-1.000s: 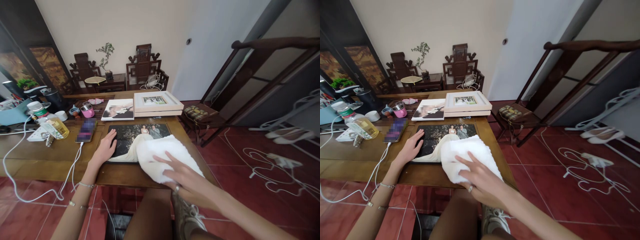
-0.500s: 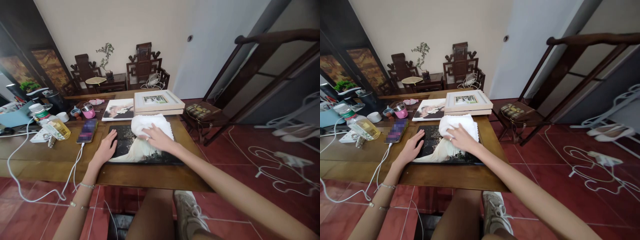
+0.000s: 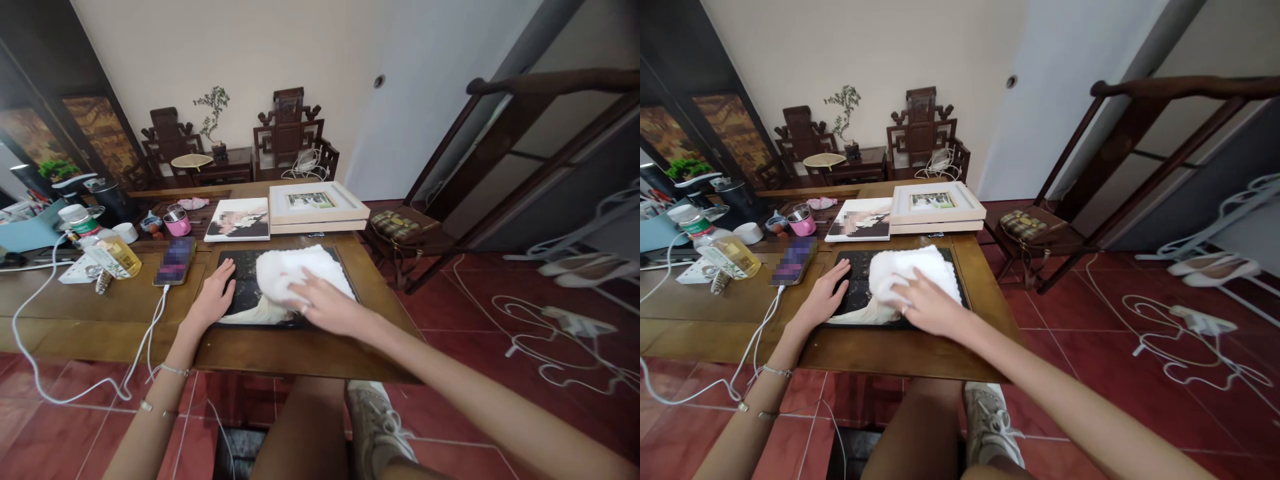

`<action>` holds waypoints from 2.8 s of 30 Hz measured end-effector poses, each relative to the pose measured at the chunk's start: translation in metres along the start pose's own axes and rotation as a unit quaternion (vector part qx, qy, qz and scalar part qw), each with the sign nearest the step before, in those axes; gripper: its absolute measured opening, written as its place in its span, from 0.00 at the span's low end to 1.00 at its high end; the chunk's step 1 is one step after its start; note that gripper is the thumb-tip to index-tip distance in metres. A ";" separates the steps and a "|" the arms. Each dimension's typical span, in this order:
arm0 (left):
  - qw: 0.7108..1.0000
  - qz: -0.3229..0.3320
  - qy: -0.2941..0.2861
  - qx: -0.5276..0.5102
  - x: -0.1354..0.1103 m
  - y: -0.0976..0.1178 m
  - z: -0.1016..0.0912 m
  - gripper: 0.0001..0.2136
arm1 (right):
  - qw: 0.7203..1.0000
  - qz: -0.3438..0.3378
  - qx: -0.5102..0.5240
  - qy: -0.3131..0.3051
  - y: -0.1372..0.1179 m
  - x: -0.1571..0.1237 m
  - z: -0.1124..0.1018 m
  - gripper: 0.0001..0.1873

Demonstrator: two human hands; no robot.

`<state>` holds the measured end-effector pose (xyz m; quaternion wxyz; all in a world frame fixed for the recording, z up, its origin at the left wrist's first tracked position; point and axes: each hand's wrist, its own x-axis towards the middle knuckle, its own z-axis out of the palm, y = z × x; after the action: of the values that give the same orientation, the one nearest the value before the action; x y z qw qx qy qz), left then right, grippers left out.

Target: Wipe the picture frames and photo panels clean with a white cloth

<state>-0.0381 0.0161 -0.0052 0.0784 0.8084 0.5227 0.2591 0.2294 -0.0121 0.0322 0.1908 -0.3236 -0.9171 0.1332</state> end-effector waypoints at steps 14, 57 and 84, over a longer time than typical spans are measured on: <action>1.000 -0.007 -0.011 -0.003 0.000 0.002 0.000 0.23 | 1.000 -0.019 -0.003 -0.018 -0.022 0.006 0.016 0.13; 0.997 -0.049 -0.041 -0.036 -0.003 0.006 -0.002 0.23 | 0.980 0.174 -0.097 0.017 0.042 0.061 0.004 0.17; 0.999 -0.002 -0.002 -0.034 -0.005 0.005 -0.001 0.22 | 0.996 0.072 0.051 0.032 0.009 0.111 0.018 0.17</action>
<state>-0.0362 0.0095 -0.0041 0.1074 0.8050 0.5147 0.2747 0.1468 0.0642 0.0416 0.2264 -0.3824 -0.8771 0.1822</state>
